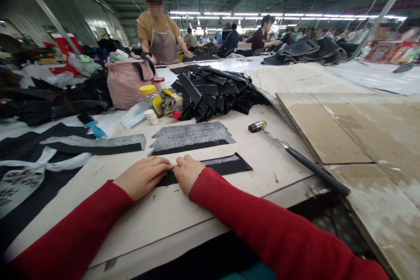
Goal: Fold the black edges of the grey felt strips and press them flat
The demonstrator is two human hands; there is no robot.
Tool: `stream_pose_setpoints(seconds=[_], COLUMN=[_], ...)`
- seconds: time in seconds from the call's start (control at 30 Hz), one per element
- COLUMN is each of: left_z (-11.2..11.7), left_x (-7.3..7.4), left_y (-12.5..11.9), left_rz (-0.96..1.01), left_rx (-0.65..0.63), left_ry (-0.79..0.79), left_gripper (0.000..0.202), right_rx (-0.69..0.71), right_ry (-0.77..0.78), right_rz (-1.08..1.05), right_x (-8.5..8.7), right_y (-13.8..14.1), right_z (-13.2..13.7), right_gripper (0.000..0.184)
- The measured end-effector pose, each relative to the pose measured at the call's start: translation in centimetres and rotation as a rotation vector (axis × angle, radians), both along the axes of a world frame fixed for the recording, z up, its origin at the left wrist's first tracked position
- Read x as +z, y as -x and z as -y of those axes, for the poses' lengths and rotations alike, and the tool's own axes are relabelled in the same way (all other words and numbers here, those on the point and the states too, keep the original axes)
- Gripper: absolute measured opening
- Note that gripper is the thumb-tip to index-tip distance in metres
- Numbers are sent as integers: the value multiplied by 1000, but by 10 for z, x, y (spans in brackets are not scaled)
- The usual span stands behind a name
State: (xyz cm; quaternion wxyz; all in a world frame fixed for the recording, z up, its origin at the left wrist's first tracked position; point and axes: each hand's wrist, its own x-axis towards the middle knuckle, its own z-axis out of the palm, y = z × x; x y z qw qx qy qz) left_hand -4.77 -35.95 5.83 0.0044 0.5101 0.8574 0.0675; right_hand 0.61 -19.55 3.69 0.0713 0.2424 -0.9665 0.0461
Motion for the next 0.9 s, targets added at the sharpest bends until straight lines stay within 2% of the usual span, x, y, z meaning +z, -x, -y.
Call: stream_pose_setpoints(seconds=[0.1,0.2,0.43,0.53,0.63,0.7,0.77,0.9], left_z=[-6,-7,-3,-8,-13,-16,-20,-27], left_x=[4,5,0,-3,-5,-7,-9,-12], left_y=[-5,-9,-4,5,10,10,6,0], left_rz=[-54,-46,69,150,273,367,447,506], left_rx=[36,78,227,259,287,290,274,225], left_ry=[71,89,-20,-70,-148,-218,-281,-352], left_gripper=[23,22,33,43,50,53,54,52], right_rx=[-9,-46,-148,-156,-99,-62,-75,-150], right_ry=[-11,17,19,-44,-27,49,130,369], right_rz=[-7,25,147,212,410,572,624,520], right_x=[1,5,23,34,50,57,57,36], right_y=[0,-3,-28,-44,-53,-48,-35,3], right_z=[2,-10,-61,-66,-66,-67,-67,-55], right_gripper=[19,20,32,36,46,51,48,39])
